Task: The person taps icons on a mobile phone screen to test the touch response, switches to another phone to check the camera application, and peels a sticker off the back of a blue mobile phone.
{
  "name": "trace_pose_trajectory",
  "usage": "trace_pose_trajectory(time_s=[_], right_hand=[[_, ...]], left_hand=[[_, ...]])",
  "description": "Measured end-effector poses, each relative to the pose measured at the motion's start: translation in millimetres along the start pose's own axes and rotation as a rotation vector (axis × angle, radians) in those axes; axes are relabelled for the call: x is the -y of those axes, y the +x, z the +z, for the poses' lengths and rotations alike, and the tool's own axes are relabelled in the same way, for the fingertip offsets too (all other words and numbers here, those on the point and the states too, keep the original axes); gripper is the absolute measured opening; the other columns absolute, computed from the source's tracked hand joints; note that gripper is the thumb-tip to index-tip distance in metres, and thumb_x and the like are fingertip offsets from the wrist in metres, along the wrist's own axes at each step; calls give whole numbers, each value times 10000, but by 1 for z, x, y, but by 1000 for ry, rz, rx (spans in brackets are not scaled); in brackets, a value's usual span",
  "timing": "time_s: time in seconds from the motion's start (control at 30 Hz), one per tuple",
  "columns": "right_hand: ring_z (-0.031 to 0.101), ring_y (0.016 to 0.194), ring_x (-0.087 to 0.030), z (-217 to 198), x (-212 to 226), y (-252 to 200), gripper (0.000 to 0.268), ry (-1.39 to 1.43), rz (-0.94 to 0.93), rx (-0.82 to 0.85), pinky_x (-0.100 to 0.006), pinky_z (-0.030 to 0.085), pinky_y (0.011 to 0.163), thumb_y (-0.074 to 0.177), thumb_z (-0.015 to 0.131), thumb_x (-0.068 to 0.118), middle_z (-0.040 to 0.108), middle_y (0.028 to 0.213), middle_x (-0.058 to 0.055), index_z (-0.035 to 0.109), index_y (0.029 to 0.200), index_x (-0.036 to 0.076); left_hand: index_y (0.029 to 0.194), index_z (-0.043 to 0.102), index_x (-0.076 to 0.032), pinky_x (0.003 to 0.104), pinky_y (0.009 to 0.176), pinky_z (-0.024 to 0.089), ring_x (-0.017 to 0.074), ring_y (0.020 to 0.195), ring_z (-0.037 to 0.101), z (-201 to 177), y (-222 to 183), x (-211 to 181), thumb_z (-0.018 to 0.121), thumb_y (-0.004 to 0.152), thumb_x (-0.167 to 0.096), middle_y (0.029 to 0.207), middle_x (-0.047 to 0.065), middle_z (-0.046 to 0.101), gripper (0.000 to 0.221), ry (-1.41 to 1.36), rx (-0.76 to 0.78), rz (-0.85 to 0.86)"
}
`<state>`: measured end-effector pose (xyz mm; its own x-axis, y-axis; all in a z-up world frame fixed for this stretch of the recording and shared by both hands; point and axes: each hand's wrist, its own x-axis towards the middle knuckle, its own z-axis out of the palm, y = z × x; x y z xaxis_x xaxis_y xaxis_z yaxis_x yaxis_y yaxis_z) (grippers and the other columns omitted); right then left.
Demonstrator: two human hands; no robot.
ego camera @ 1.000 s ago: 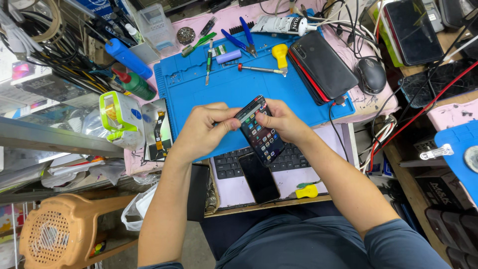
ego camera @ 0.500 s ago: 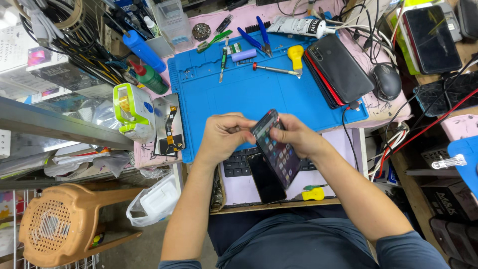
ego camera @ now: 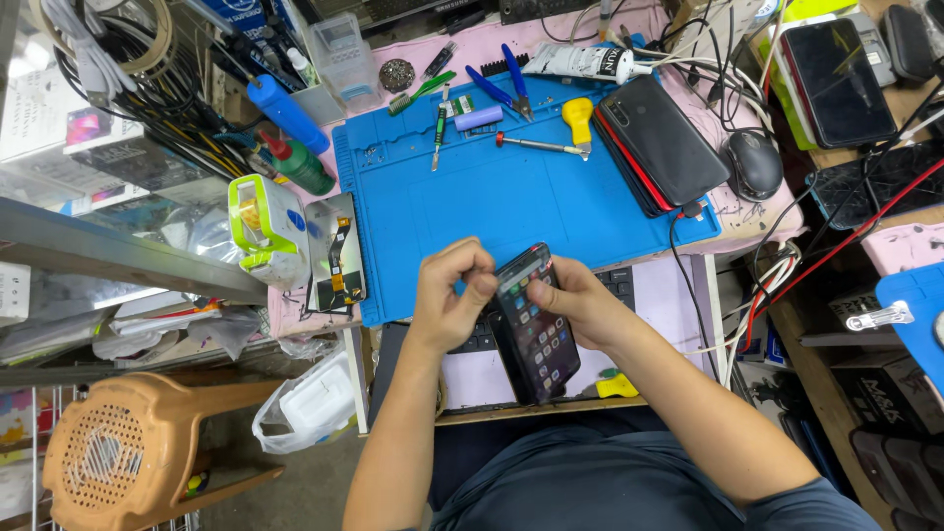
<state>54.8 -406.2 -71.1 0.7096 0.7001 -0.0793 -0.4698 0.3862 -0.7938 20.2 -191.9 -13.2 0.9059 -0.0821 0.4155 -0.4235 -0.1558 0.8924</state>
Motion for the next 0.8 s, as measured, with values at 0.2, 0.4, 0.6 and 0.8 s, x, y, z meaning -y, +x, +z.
trace_pose_trajectory(time_s=[0.2,0.4,0.6,0.8], right_hand=[[656,997,-105,20,8,-2,366,-319,-95,-33,-277,558,879,983,705,275,716,1084,-53,631,1209,-3],[642,1003,-66,37,25,-13,433,-601,-224,-42,-248,549,883,975,686,351,717,1096,-18,628,1245,18],[633,872,-59,41,32,-22,362,-645,-220,-128,-232,554,760,971,714,325,706,959,-15,647,1136,10],[626,861,-44,44,32,-27,312,-580,-254,-111,-216,545,751,966,728,292,704,947,-2,644,1108,27]], left_hand=[[676,487,-22,344,570,313,116,597,391,7,-1,-31,614,1042,-187,624,41,401,422,392,-102,96],[712,525,-8,319,545,284,89,640,348,2,-9,-22,592,1077,-241,650,23,388,438,-162,-6,-312],[903,587,-13,295,642,354,123,726,470,-4,-17,-53,509,1127,-260,801,32,476,343,54,-7,52],[957,697,-7,278,620,411,154,705,541,4,-15,-81,709,981,-115,811,54,622,112,300,-133,140]])
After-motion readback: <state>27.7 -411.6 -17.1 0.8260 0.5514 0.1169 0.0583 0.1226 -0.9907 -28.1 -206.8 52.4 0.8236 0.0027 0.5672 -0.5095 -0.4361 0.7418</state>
